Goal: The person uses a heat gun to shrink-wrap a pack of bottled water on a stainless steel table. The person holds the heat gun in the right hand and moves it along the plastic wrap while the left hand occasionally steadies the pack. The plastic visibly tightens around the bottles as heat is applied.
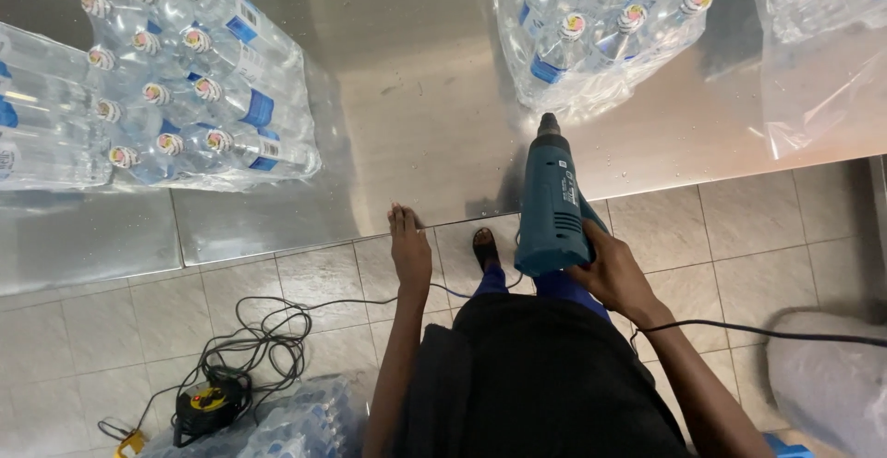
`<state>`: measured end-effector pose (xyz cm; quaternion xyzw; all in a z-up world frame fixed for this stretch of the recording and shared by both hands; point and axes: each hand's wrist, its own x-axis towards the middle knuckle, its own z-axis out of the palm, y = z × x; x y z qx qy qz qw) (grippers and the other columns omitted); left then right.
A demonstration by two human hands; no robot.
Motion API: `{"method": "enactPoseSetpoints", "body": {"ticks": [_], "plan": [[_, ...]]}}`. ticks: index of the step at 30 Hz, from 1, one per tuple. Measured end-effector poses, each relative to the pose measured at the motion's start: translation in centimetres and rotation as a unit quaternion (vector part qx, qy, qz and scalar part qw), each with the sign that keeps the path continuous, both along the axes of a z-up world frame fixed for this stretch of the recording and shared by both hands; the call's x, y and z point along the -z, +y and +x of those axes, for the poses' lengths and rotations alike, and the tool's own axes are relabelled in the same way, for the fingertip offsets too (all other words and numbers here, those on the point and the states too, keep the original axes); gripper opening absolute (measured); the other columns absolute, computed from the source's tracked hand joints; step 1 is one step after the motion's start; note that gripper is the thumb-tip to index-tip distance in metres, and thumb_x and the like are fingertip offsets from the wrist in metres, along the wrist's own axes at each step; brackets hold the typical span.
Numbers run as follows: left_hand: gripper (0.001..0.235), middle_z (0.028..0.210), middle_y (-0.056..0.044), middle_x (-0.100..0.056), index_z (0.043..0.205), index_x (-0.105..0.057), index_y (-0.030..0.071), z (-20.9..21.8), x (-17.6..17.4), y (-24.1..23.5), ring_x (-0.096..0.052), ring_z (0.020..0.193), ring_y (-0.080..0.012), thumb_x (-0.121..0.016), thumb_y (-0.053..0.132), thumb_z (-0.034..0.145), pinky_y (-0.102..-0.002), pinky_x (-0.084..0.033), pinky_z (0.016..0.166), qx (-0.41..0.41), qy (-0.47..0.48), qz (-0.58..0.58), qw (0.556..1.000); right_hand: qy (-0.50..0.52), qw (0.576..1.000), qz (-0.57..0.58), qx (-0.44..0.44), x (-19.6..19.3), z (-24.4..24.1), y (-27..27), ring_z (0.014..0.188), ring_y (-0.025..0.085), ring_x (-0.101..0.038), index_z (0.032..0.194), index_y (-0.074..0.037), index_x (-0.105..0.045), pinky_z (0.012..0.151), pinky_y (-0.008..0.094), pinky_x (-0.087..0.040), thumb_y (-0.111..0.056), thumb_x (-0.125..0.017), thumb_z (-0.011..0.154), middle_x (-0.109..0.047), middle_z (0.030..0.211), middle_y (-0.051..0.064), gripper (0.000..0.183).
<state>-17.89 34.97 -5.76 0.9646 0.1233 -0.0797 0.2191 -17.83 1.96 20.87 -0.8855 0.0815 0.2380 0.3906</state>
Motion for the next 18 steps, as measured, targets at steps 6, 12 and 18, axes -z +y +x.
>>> {"method": "enactPoseSetpoints", "body": {"ticks": [6,12,18], "plan": [[0.066,0.179,-0.020,-0.029,0.165,-0.042,0.002,0.4,-0.9,0.1,-0.032,0.163,-0.0402,-0.068,0.008,0.105,-0.047,-0.039,0.131,0.004,-0.001,-0.010,1.000,-0.033,0.998,0.031,0.037,-0.8,-1.1,-1.0,0.093,0.058,-0.072,0.118,-0.002,-0.066,0.074,0.063,-0.059,-0.006,-0.077,0.083,-0.071,0.094,0.035,0.037],[0.065,0.179,-0.018,-0.030,0.166,-0.042,0.003,0.3,-1.8,0.0,-0.031,0.163,-0.0387,-0.066,0.007,0.106,-0.047,-0.041,0.129,-0.009,0.001,-0.045,0.999,-0.039,0.998,0.046,0.034,-2.1,-1.2,-1.5,0.094,0.060,-0.073,0.126,0.000,-0.067,0.077,0.067,-0.059,0.002,-0.077,0.079,-0.074,0.097,0.036,0.048],[0.067,0.179,-0.016,-0.032,0.166,-0.043,0.006,0.1,-0.9,0.6,-0.032,0.163,-0.0379,-0.069,0.007,0.104,-0.047,-0.048,0.125,-0.018,-0.003,-0.057,0.998,-0.056,0.995,0.035,0.078,-0.9,-1.6,-2.6,0.102,0.060,-0.072,0.132,-0.001,-0.066,0.084,0.070,-0.057,-0.013,-0.081,0.085,-0.074,0.105,0.036,0.050]]}}
